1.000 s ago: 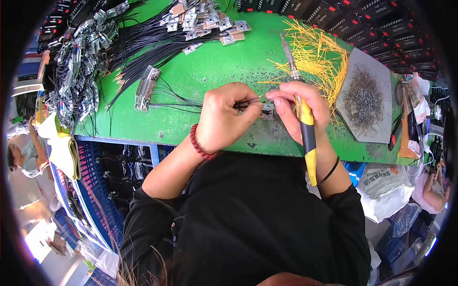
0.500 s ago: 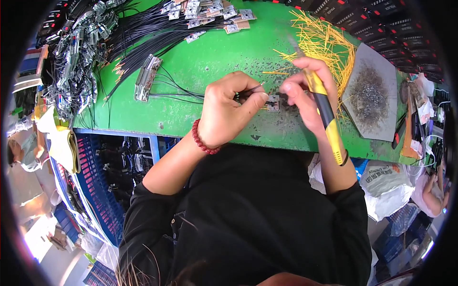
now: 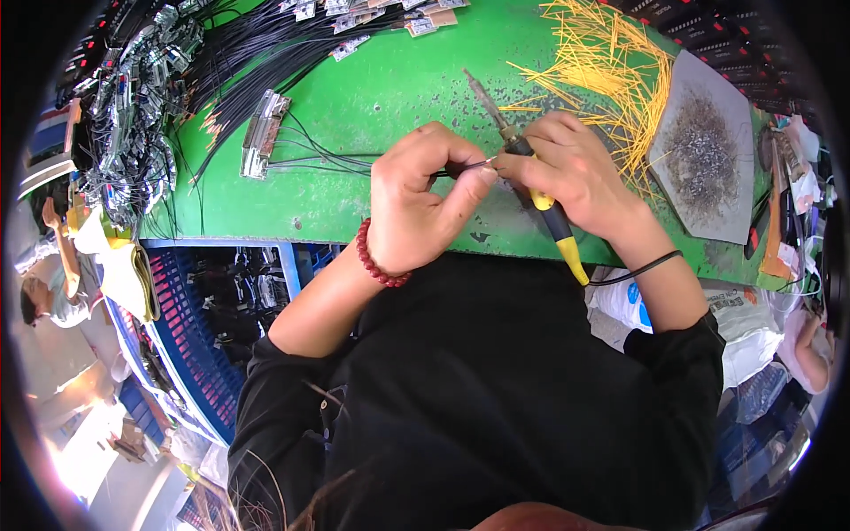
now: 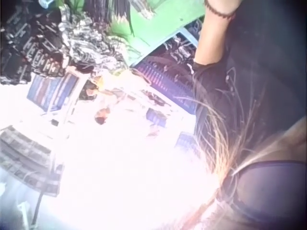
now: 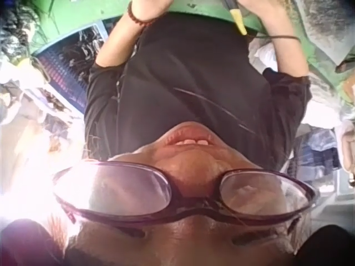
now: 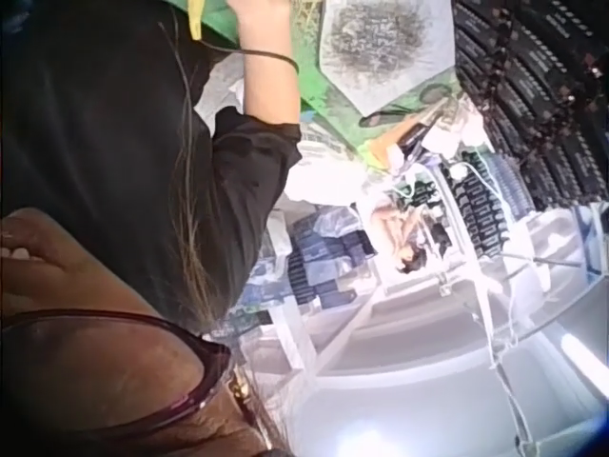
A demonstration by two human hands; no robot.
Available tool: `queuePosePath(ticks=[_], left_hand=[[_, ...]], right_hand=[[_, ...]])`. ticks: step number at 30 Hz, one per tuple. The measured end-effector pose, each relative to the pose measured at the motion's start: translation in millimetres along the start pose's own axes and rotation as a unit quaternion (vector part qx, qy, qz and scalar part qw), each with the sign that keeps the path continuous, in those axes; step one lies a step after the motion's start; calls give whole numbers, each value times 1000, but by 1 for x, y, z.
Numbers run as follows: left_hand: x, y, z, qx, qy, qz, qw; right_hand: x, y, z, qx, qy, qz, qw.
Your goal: The person solders wires to a circuit board using a soldering iron, places the assembled casing into a crate, and solders wires onto another circuit board before fitting it to a black casing.
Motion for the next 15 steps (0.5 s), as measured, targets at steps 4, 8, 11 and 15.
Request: queuePosePath(ticks=[4, 8, 11, 15], left_hand=[[6, 1, -2, 13, 5, 41, 999], [20, 21, -7, 51, 50, 96, 993], [25, 21, -5, 47, 85, 151, 984], [27, 20, -4, 71, 98, 181, 976]], right_hand=[[11, 18, -2, 131, -99, -40, 986], [16, 23, -5, 188, -127, -58, 972], [12, 22, -8, 212, -129, -17, 968], [0, 10, -26, 231, -185, 165, 941]])
Point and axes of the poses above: each hand's wrist, its own z-axis towards the middle knuckle, its own x-axis out of the palm, y = z × x, the point moved 3 cm from there along z, towards the middle knuckle, and after that the axes turned 2 degrees about x, right-handed, at the moved point
